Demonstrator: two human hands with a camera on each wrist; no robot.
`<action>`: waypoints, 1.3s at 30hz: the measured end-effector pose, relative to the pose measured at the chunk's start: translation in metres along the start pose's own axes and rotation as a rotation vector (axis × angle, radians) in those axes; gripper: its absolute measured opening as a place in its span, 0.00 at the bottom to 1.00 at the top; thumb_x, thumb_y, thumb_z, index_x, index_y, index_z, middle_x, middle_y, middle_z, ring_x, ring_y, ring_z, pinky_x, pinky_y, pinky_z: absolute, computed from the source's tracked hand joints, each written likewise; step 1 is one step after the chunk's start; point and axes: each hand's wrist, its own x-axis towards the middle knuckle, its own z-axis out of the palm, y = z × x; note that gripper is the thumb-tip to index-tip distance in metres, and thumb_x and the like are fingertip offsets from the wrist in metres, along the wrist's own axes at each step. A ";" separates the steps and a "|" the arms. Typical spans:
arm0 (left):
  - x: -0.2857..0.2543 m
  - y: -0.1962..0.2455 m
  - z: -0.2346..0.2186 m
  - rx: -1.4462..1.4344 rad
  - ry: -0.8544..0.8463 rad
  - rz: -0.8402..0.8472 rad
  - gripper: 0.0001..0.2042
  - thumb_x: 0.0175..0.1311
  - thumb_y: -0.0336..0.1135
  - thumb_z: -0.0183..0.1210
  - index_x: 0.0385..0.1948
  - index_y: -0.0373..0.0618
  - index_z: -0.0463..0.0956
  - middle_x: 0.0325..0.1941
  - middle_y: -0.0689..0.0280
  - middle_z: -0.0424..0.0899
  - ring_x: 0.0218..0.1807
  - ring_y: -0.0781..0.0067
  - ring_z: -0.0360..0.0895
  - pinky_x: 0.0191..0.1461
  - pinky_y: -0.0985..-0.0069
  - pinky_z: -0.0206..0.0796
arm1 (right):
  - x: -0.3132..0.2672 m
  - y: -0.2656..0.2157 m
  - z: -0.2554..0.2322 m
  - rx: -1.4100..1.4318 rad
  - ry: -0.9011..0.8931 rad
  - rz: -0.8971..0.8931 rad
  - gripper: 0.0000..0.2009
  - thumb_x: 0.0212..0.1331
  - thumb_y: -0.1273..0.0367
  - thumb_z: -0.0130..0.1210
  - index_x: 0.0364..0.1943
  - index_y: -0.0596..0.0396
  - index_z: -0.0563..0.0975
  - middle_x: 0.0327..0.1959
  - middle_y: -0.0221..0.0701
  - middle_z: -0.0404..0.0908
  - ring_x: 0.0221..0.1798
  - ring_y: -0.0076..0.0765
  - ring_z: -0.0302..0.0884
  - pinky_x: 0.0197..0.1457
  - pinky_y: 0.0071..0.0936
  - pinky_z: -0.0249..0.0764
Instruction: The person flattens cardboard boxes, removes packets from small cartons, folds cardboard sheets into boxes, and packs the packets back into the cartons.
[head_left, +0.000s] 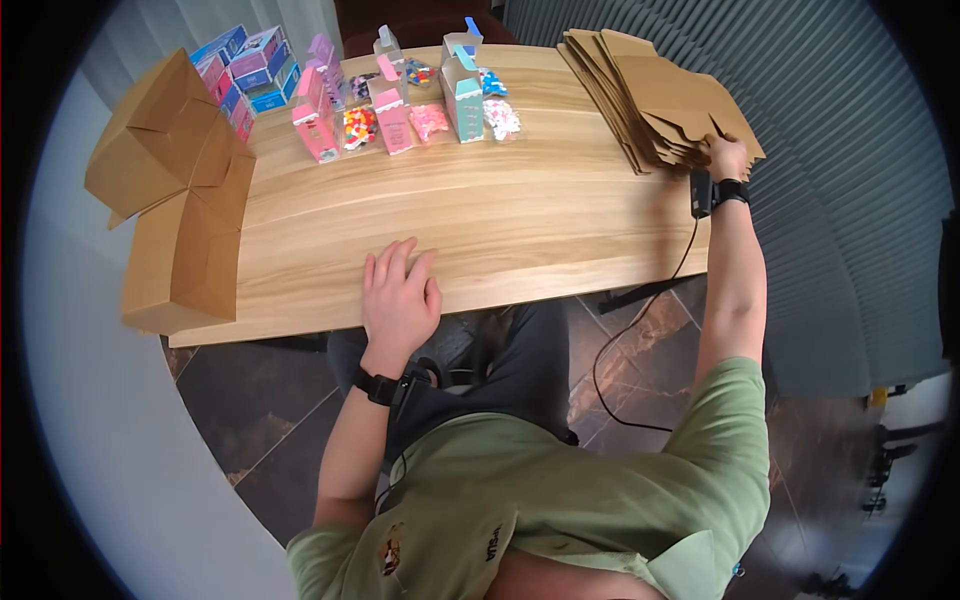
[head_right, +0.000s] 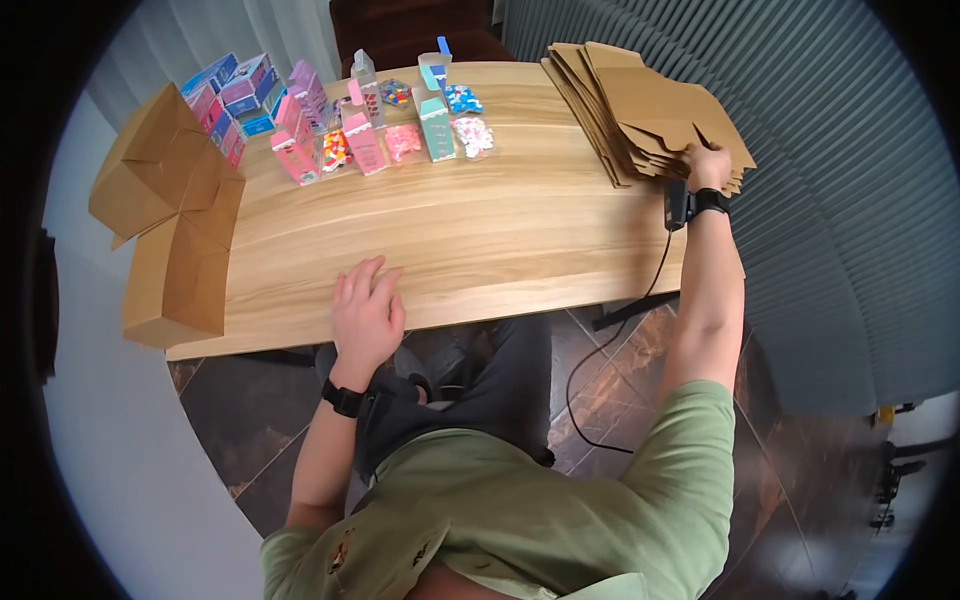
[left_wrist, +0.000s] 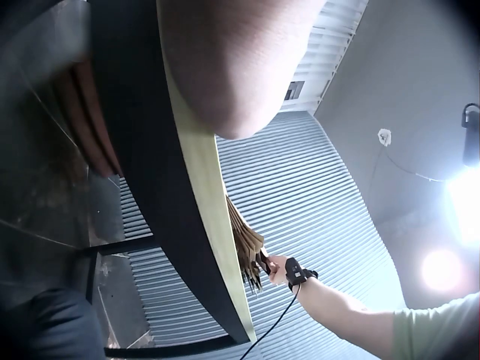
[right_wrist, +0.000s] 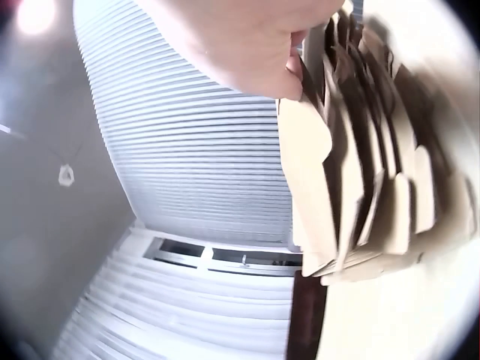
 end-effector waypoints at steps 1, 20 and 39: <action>0.000 0.000 0.001 -0.005 -0.002 -0.003 0.18 0.57 0.32 0.59 0.52 0.51 0.80 0.62 0.60 0.76 0.66 0.56 0.70 0.72 0.47 0.58 | 0.005 0.002 0.003 0.038 0.019 -0.007 0.19 0.53 0.69 0.65 0.48 0.65 0.80 0.34 0.38 0.84 0.32 0.35 0.83 0.28 0.32 0.77; 0.006 0.004 -0.010 -0.350 -0.021 -0.029 0.16 0.59 0.24 0.58 0.51 0.43 0.79 0.59 0.54 0.78 0.63 0.52 0.74 0.67 0.59 0.65 | -0.346 0.087 -0.169 1.450 -0.378 0.264 0.17 0.73 0.74 0.48 0.64 0.58 0.69 0.65 0.35 0.74 0.69 0.36 0.69 0.74 0.43 0.64; 0.029 -0.069 -0.082 -0.546 -1.021 -0.221 0.17 0.66 0.26 0.60 0.56 0.36 0.76 0.53 0.61 0.84 0.55 0.73 0.79 0.57 0.73 0.70 | -0.389 -0.027 -0.136 1.090 -1.138 0.079 0.13 0.72 0.72 0.48 0.55 0.62 0.78 0.53 0.32 0.83 0.56 0.30 0.78 0.58 0.28 0.74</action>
